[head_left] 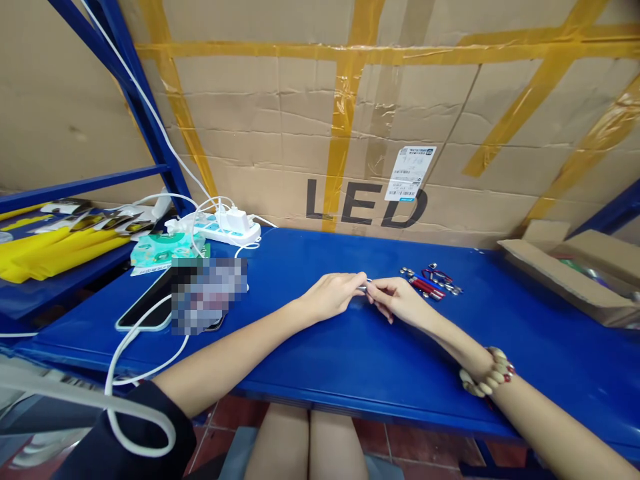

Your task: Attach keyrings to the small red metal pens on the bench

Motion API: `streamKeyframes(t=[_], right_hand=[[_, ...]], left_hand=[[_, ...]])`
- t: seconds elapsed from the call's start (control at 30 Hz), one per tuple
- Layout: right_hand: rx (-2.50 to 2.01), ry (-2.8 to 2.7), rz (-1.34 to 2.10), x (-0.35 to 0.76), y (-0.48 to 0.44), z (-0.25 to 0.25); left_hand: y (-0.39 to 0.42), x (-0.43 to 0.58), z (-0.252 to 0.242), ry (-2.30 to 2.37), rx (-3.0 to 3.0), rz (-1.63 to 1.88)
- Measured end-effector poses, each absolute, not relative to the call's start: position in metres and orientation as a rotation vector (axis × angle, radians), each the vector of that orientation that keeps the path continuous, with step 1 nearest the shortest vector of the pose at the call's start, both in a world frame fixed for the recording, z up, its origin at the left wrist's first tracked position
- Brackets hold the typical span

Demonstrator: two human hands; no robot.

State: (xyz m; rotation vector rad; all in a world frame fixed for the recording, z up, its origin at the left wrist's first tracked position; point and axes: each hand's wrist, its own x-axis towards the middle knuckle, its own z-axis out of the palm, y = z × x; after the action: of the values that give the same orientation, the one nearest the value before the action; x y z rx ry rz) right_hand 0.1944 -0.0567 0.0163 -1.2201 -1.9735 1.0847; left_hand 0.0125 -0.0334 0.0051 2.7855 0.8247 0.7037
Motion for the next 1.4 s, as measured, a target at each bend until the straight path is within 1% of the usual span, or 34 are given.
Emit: streamKeyframes(t=[0.1,0.17,0.23,0.33,0.47,0.53,0.63,0.8,1.03,1.1,1.27,1.4], right_hand=[[-1.179,-1.682,1.471,0.192,-0.056,0.015],[-1.166,-1.587,1.561,0.191,-0.054,0.015],[-1.188,-1.599,1.539,0.191,-0.052,0.016],[-1.263,-1.752,1.317,0.192,-0.05,0.015],[-1.298,-1.92,0.593,0.199,-0.045,0.016],[-1.206,-1.954,0.359,0.204,-0.043,0.017],[-1.061,-2.042,0.244,0.209,-0.042,0.018],[-1.022,-2.059,0.143,0.212,-0.045,0.02],[-1.003,-1.999,0.264,0.207,-0.05,0.021],[-1.086,-1.922,0.399,0.202,-0.051,0.021],[-1.366,-1.734,0.903,0.196,-0.055,0.022],[-1.423,-1.677,0.969,0.197,-0.054,0.02]], left_hand=[[-0.031,0.011,0.009,0.773,2.803,0.743],[-0.029,0.011,0.011,0.748,2.782,0.749],[-0.027,0.011,0.011,0.755,2.772,0.738],[-0.025,0.012,0.006,0.829,2.718,0.772],[-0.02,0.015,0.001,0.908,2.54,0.929],[-0.018,0.015,0.0,0.905,2.48,0.957],[-0.018,0.015,0.001,0.855,2.463,0.944],[-0.025,0.016,0.005,0.764,2.475,0.846],[-0.036,0.015,0.007,0.784,2.415,0.806],[-0.036,0.015,0.007,0.796,2.423,0.834],[-0.033,0.013,0.008,0.769,2.561,0.867],[-0.029,0.012,0.008,0.745,2.641,0.823]])
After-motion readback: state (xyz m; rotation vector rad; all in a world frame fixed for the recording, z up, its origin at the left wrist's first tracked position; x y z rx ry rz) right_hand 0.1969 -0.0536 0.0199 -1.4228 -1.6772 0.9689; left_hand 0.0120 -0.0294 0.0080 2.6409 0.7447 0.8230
